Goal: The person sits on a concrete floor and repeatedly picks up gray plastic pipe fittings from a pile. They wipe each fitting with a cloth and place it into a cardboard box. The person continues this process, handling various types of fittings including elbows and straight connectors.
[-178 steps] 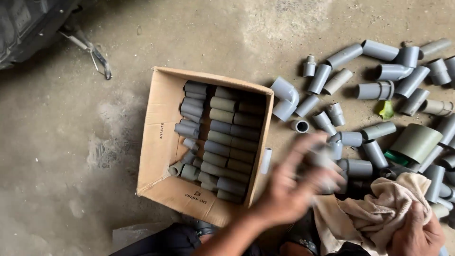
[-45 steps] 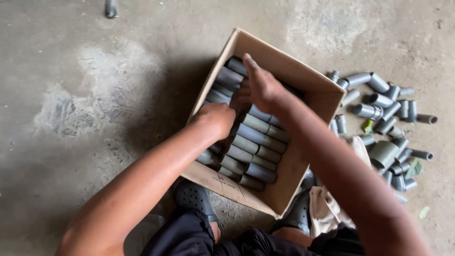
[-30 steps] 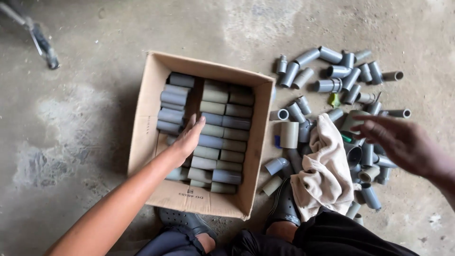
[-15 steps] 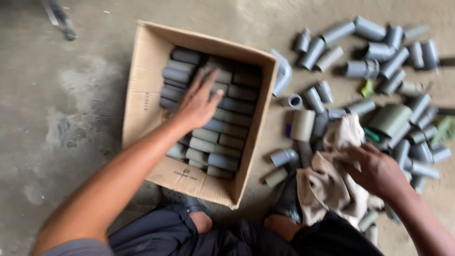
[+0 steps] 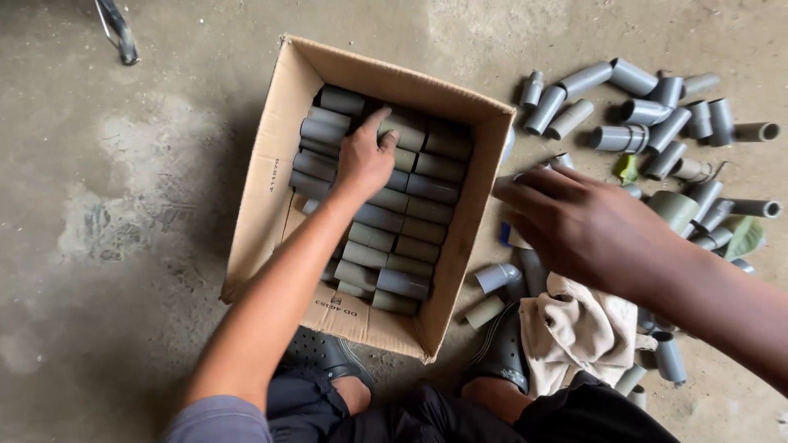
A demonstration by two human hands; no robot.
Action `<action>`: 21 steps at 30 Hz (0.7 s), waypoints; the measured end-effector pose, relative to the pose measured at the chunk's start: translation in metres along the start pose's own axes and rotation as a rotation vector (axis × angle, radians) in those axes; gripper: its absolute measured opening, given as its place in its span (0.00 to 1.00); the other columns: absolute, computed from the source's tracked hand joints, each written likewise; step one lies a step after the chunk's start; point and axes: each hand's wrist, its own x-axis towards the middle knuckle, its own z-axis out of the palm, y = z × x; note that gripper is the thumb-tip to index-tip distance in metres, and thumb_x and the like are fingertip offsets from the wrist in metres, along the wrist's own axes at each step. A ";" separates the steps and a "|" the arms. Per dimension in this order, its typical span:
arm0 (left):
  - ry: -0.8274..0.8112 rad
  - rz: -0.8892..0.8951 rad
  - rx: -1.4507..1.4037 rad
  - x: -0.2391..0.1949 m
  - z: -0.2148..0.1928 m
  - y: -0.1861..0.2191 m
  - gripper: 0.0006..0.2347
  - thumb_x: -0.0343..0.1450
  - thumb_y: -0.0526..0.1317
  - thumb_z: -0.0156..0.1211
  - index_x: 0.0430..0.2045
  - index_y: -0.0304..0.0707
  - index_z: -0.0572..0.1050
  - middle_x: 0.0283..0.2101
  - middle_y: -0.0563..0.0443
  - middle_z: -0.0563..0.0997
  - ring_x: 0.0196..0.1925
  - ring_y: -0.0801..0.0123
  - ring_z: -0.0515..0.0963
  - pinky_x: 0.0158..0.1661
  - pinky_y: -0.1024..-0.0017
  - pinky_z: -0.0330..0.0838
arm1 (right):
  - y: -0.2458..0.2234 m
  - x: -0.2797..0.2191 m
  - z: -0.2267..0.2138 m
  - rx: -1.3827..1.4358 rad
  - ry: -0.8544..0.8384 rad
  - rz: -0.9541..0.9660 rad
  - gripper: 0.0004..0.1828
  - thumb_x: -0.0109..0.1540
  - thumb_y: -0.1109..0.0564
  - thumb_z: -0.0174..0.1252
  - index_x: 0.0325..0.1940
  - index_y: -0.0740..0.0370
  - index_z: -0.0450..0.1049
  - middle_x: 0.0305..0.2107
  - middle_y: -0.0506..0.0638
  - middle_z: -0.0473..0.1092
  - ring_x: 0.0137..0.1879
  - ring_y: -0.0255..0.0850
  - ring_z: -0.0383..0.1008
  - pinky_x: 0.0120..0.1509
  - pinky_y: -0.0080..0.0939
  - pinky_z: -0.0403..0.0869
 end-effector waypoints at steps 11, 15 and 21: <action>0.276 0.054 -0.138 -0.008 0.022 -0.003 0.18 0.74 0.49 0.60 0.57 0.43 0.76 0.54 0.37 0.82 0.59 0.46 0.79 0.59 0.51 0.73 | 0.072 0.109 0.166 -0.596 0.269 0.050 0.09 0.59 0.53 0.56 0.26 0.43 0.78 0.22 0.39 0.71 0.31 0.37 0.74 0.30 0.41 0.74; 0.341 0.231 -0.107 -0.023 0.032 -0.005 0.20 0.71 0.39 0.54 0.60 0.36 0.73 0.56 0.28 0.78 0.59 0.35 0.76 0.58 0.45 0.69 | 0.038 0.054 0.051 -0.266 0.470 -0.148 0.12 0.66 0.55 0.50 0.33 0.58 0.77 0.34 0.54 0.74 0.42 0.51 0.76 0.46 0.48 0.76; 0.320 0.104 -0.185 -0.016 0.019 -0.012 0.22 0.70 0.37 0.61 0.61 0.37 0.72 0.57 0.27 0.77 0.60 0.36 0.75 0.59 0.48 0.70 | 0.099 -0.116 0.050 -0.307 0.481 0.337 0.08 0.66 0.56 0.60 0.47 0.62 0.77 0.33 0.55 0.70 0.40 0.56 0.76 0.43 0.53 0.75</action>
